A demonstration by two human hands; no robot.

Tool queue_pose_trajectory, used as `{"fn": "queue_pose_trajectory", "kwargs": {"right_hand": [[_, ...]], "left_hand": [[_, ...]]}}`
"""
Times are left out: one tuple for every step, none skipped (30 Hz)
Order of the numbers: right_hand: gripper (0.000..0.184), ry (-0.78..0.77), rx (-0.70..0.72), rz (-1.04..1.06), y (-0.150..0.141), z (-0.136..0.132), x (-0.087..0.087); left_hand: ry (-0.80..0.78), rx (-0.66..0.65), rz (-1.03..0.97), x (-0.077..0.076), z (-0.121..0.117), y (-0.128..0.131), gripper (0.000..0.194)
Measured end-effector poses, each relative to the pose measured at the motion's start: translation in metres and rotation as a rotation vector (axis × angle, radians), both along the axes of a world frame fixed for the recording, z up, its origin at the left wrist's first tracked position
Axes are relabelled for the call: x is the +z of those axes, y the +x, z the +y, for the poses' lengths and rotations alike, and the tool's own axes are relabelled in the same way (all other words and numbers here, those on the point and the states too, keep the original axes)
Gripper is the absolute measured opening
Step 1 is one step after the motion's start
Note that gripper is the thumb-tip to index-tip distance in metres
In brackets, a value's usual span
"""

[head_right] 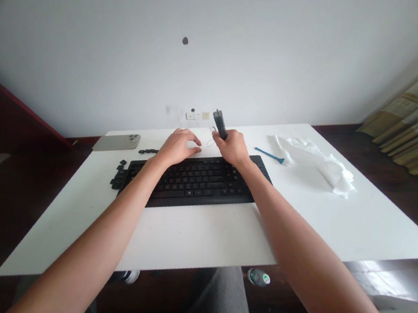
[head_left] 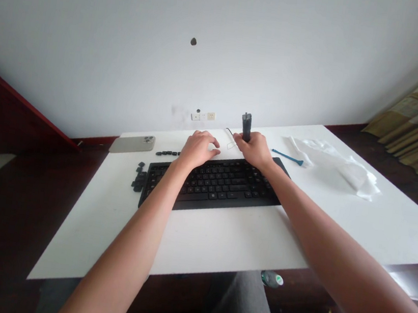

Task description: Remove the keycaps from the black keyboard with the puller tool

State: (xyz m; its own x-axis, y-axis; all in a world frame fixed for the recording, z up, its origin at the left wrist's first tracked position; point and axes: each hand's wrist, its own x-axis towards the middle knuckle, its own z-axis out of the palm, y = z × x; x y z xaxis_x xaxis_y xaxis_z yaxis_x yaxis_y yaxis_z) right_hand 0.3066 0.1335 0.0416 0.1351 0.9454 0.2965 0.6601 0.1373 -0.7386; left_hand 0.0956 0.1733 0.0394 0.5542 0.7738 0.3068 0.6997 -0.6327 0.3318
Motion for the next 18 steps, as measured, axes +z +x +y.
{"fn": "queue_pose_trajectory", "kwargs": {"right_hand": [[0.048,-0.001,0.029,-0.022,0.002,0.000,0.000],[0.048,-0.005,0.066,-0.050,0.003,0.000,0.000],[0.048,-0.012,0.106,-0.083,0.005,0.000,0.001],[0.048,-0.025,0.141,-0.114,0.007,-0.001,0.001],[0.048,-0.043,0.167,-0.139,0.009,-0.001,0.002],[0.048,-0.063,0.181,-0.155,0.010,-0.002,0.002],[0.048,-0.082,0.190,-0.166,0.011,-0.002,0.002],[0.047,-0.094,0.198,-0.175,0.012,-0.002,0.002],[0.047,-0.101,0.203,-0.184,0.012,-0.002,0.003],[0.046,-0.105,0.205,-0.194,0.012,-0.002,0.003],[0.046,-0.109,0.208,-0.208,0.011,-0.002,0.003],[0.046,-0.114,0.209,-0.224,0.010,-0.002,0.003],[0.045,-0.120,0.210,-0.241,0.008,-0.003,0.002],[0.045,-0.123,0.212,-0.260,0.007,-0.003,0.002],[0.044,-0.123,0.216,-0.277,0.005,-0.003,0.003],[0.043,-0.119,0.220,-0.293,0.004,-0.004,0.003],[0.043,-0.113,0.223,-0.303,0.003,-0.005,0.004],[0.043,-0.112,0.225,-0.310,0.002,-0.006,0.006]], "left_hand": [[-0.005,-0.012,-0.005,0.002,-0.002,0.000,0.013],[-0.011,-0.023,-0.006,0.003,-0.005,-0.001,0.014],[-0.018,-0.034,-0.005,0.004,-0.008,-0.001,0.014],[-0.026,-0.047,-0.004,0.006,-0.012,0.000,0.015],[-0.036,-0.062,-0.002,0.007,-0.015,0.000,0.016],[-0.047,-0.081,0.000,0.007,-0.018,0.001,0.016],[-0.062,-0.102,0.005,0.008,-0.020,0.003,0.016],[-0.081,-0.123,0.012,0.008,-0.022,0.004,0.016],[-0.105,-0.141,0.019,0.009,-0.024,0.006,0.016],[-0.131,-0.148,0.023,0.009,-0.025,0.007,0.015],[-0.153,-0.147,0.022,0.009,-0.026,0.008,0.014],[-0.170,-0.142,0.018,0.009,-0.027,0.009,0.013],[-0.180,-0.135,0.013,0.009,-0.027,0.010,0.011],[-0.184,-0.131,0.007,0.008,-0.028,0.010,0.010],[-0.185,-0.129,0.001,0.008,-0.028,0.011,0.009],[-0.187,-0.126,-0.003,0.008,-0.029,0.011,0.009],[-0.192,-0.121,-0.004,0.008,-0.029,0.011,0.008],[-0.201,-0.115,-0.002,0.008,-0.029,0.011,0.008]]}}
